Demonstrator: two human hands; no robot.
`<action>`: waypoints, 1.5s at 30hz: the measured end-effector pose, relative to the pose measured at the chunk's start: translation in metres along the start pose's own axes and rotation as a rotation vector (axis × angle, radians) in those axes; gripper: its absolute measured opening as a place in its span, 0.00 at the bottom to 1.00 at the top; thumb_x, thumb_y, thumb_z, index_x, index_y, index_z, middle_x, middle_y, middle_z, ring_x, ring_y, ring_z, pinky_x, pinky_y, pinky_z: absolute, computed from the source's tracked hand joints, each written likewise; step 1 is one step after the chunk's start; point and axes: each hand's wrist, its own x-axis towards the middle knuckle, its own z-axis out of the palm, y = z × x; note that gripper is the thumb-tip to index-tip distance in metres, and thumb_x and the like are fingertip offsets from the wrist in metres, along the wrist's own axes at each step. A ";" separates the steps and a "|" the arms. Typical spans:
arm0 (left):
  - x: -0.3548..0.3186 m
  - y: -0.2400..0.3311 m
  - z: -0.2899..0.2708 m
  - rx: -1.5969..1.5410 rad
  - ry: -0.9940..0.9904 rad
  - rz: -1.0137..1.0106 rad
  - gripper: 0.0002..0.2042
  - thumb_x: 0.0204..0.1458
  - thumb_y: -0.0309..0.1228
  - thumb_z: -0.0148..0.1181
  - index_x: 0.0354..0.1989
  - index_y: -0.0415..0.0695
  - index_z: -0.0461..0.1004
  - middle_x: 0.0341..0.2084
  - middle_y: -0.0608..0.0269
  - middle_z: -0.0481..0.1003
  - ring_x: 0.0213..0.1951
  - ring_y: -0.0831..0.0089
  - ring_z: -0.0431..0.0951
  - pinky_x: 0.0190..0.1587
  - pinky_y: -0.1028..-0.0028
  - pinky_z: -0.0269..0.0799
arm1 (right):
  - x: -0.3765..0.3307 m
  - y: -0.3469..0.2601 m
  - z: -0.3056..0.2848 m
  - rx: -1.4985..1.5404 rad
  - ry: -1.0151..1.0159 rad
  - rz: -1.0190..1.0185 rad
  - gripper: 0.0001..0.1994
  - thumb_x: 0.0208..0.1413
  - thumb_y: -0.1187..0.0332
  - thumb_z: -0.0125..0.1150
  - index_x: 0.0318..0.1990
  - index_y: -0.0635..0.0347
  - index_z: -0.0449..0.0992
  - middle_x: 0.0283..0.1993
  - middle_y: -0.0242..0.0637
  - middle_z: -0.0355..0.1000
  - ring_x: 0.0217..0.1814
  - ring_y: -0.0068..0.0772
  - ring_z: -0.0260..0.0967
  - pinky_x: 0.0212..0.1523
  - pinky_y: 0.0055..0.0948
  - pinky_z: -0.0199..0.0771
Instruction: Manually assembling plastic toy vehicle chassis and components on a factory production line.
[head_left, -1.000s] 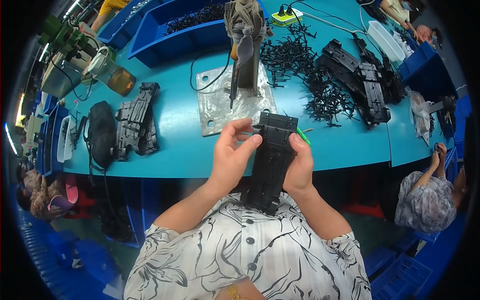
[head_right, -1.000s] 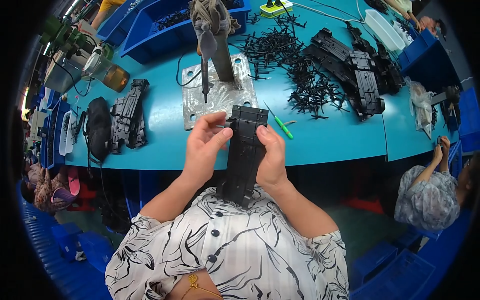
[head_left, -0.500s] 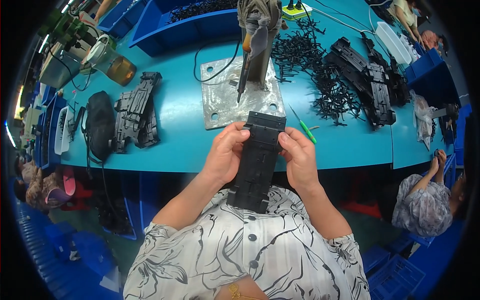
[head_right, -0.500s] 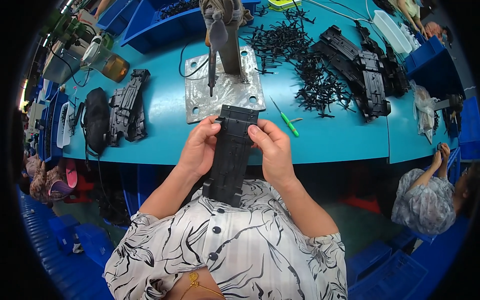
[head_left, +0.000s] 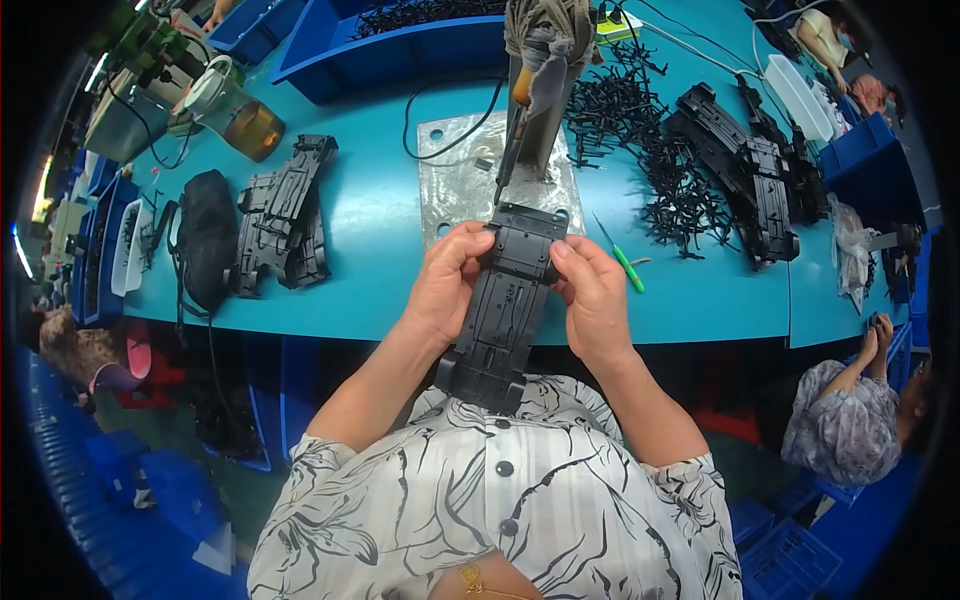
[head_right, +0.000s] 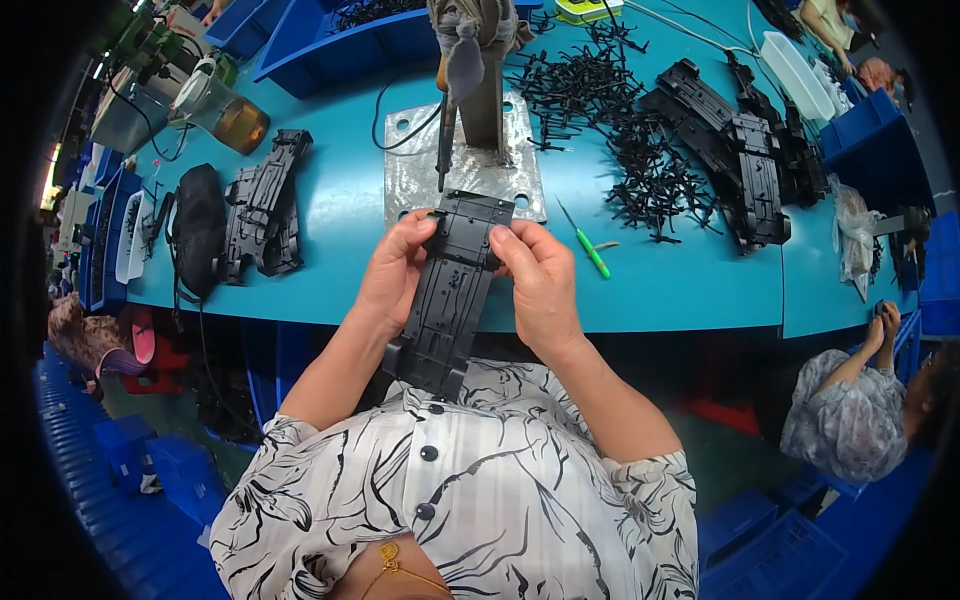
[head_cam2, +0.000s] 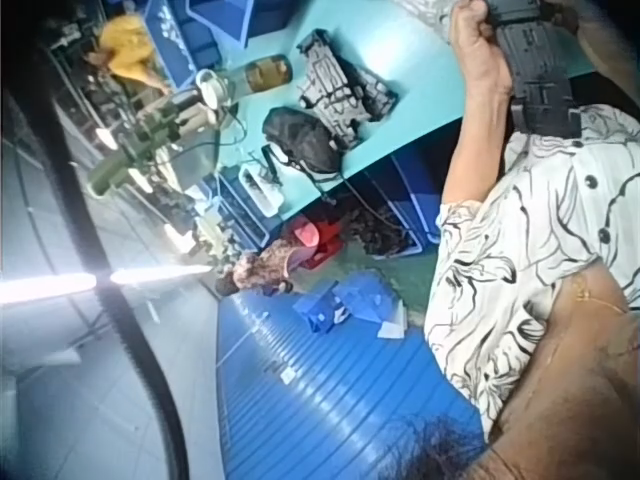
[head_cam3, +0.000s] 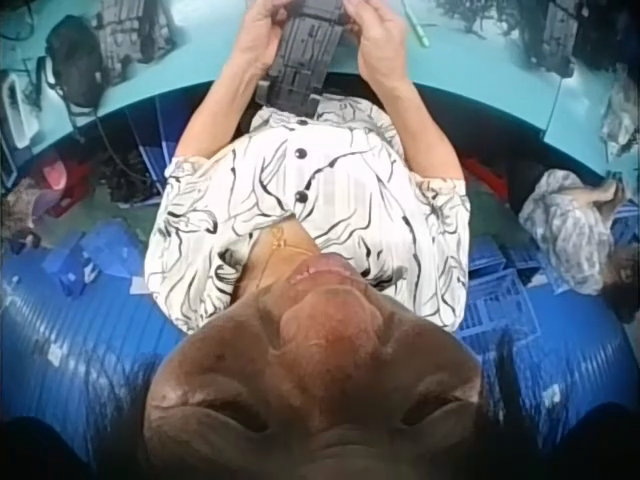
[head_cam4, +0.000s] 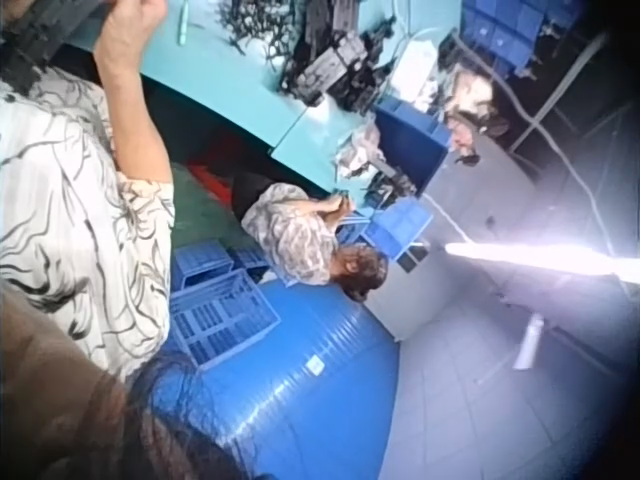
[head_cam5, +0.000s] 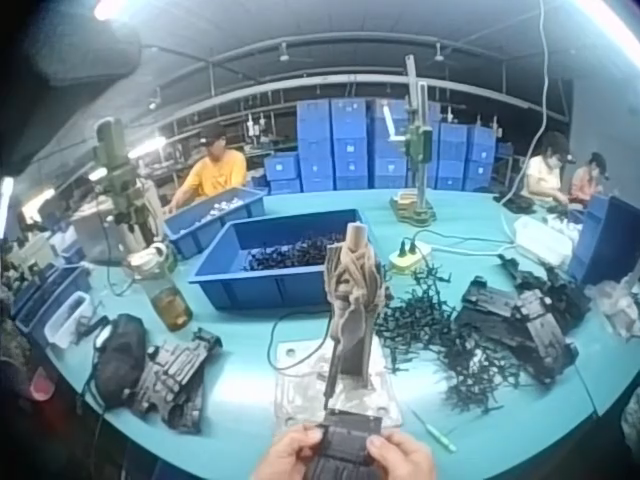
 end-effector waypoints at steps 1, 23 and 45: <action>0.002 0.001 0.000 -0.001 0.001 0.001 0.10 0.51 0.30 0.53 0.40 0.38 0.68 0.32 0.60 0.73 0.33 0.74 0.75 0.37 0.73 0.75 | 0.002 0.000 0.001 0.002 -0.004 -0.009 0.08 0.56 0.66 0.56 0.38 0.60 0.74 0.32 0.25 0.71 0.33 0.14 0.64 0.35 0.18 0.62; 0.005 0.013 0.003 0.069 0.034 0.059 0.07 0.51 0.30 0.54 0.36 0.40 0.69 0.29 0.63 0.73 0.30 0.78 0.74 0.33 0.77 0.75 | 0.013 0.001 0.008 -0.023 -0.020 -0.028 0.08 0.57 0.64 0.56 0.37 0.59 0.73 0.30 0.24 0.70 0.31 0.13 0.63 0.34 0.18 0.61; 0.005 0.016 0.002 0.069 0.017 -0.026 0.07 0.52 0.34 0.55 0.34 0.44 0.68 0.29 0.64 0.73 0.29 0.78 0.76 0.32 0.76 0.78 | 0.012 -0.005 0.011 -0.040 -0.042 -0.020 0.08 0.56 0.62 0.57 0.33 0.57 0.73 0.29 0.23 0.69 0.30 0.13 0.62 0.34 0.18 0.62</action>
